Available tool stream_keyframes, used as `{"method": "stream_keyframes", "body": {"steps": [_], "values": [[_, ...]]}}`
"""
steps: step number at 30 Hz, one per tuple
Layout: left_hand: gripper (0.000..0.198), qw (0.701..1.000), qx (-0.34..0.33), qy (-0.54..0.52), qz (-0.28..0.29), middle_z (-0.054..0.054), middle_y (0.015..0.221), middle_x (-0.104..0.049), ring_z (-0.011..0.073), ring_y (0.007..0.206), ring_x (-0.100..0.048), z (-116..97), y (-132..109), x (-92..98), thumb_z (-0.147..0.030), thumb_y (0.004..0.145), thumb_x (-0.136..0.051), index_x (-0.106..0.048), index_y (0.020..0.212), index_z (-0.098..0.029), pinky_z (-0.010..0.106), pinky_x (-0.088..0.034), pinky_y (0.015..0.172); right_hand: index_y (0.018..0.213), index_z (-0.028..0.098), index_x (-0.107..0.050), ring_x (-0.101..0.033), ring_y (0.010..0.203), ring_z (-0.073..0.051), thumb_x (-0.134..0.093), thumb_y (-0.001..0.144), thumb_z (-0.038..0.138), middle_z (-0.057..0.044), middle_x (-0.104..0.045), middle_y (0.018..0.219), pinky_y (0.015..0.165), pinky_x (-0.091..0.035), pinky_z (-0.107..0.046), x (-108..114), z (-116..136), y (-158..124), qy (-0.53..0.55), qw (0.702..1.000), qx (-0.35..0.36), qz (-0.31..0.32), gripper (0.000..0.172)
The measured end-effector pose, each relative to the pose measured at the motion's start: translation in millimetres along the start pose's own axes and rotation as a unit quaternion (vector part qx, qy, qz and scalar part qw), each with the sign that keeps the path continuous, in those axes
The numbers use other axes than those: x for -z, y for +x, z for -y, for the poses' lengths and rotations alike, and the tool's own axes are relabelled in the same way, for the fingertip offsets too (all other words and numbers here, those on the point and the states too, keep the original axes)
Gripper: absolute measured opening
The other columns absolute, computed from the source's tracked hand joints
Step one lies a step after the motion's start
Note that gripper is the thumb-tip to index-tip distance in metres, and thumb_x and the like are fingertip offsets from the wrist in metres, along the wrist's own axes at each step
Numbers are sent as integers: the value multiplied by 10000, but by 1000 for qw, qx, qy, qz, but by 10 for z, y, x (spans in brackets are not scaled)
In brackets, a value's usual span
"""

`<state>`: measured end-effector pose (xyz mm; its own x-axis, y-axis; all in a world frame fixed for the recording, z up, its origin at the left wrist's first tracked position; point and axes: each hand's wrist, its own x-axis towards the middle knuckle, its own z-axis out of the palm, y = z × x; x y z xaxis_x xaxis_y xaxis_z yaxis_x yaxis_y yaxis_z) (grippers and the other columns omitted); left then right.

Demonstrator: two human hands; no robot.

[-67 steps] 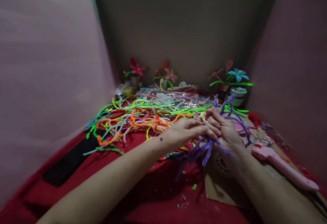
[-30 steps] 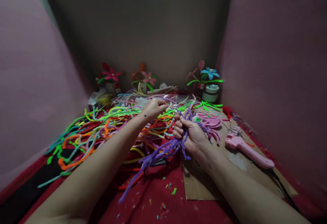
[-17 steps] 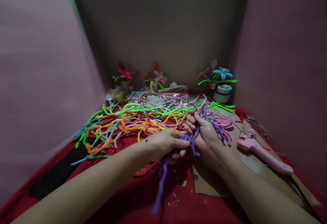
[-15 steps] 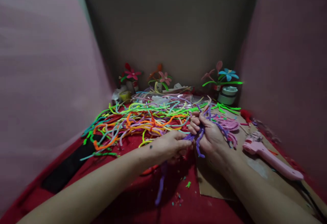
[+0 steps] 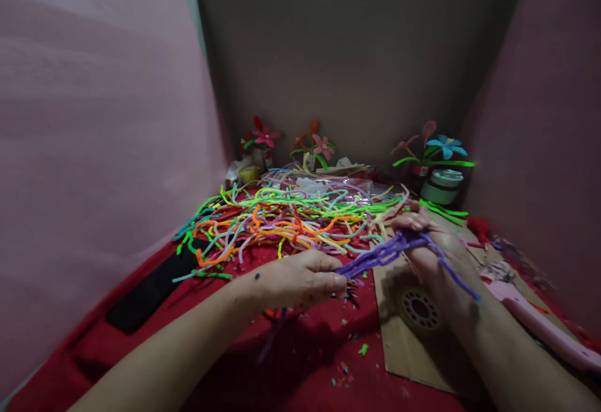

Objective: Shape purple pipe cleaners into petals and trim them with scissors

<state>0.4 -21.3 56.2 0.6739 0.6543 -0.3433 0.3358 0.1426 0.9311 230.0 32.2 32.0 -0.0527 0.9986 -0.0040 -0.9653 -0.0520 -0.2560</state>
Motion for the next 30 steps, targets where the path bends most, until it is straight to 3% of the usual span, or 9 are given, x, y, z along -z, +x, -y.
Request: {"method": "stream_keyframes", "body": {"steps": [3, 7, 11, 14, 16, 18, 21, 24, 30], "values": [[252, 998, -4, -59, -25, -84, 489, -288, 33, 396, -205, -7, -103, 176, -386, 789, -553, -498, 712, -152, 168, -162, 361, 717, 190, -482, -340, 339, -58, -244, 936, 102, 71, -331, 427, 358, -360, -137, -23, 112, 10, 1, 999, 32, -14, 335], [182, 968, -78, -177, -160, -101, 458, -239, 17, 354, -154, -65, -170, 423, -314, 810, -533, -505, 738, -149, 138, -131, 335, 723, 165, -515, -263, 307, -49, -259, 944, 144, 84, -302, 407, 308, -275, -134, -78, -92, -60, -95, 995, 20, -10, 339], [129, 935, -127, -230, -240, -42, 554, -473, 46, 388, -420, -62, 7, 267, -267, 790, -541, -488, 762, -153, 142, -315, 355, 766, 145, -590, -405, 401, -57, -461, 880, 291, 50, -442, 494, 399, -363, -172, -32, -539, -243, -275, 961, 34, -19, 226], [149, 951, -112, -214, -194, 25, 644, -582, 111, 522, -575, 18, 250, -88, -274, 772, -536, -504, 748, -131, 238, -481, 509, 840, 176, -627, -564, 631, -128, -496, 825, 461, -14, -601, 691, 525, -433, -224, 10, -754, -410, -468, 879, 69, -55, 314], [135, 958, -106, -220, -148, 13, 629, -584, 107, 504, -565, 78, 400, -301, -264, 742, -548, -521, 754, -132, 246, -482, 521, 837, 196, -634, -588, 719, -176, -492, 805, 503, -30, -633, 745, 592, -448, -268, 12, -809, -493, -575, 810, 96, -60, 340], [138, 955, -108, -228, -154, -4, 588, -575, 100, 454, -535, 120, 505, -433, -248, 722, -550, -547, 800, -135, 228, -457, 473, 818, 210, -630, -596, 767, -218, -489, 796, 507, -43, -648, 768, 640, -453, -314, 6, -827, -531, -641, 755, 126, -55, 330], [164, 952, -72, -249, -160, -24, 497, -529, 97, 363, -466, 143, 565, -493, -227, 702, -521, -566, 827, -131, 210, -381, 367, 831, 234, -617, -601, 834, -258, -518, 785, 462, -59, -656, 796, 688, -455, -353, 12, -843, -527, -680, 717, 151, -38, 253], [122, 949, -47, -270, -155, -49, 457, -463, 75, 339, -410, 137, 541, -486, -179, 685, -490, -539, 791, -141, 188, -343, 346, 847, 244, -602, -605, 825, -248, -549, 775, 416, -57, -653, 803, 702, -460, -351, 17, -860, -516, -660, 734, 163, -19, 193], [97, 983, -9, -117, -145, -97, 454, -337, 38, 310, -289, 83, 408, -441, -228, 784, -421, -403, 697, -189, 142, -271, 301, 655, 209, -521, -497, 440, -140, -596, 731, 482, 31, -514, 496, 393, -378, -256, -29, -792, -490, -511, 860, -3, -4, 294]]}}
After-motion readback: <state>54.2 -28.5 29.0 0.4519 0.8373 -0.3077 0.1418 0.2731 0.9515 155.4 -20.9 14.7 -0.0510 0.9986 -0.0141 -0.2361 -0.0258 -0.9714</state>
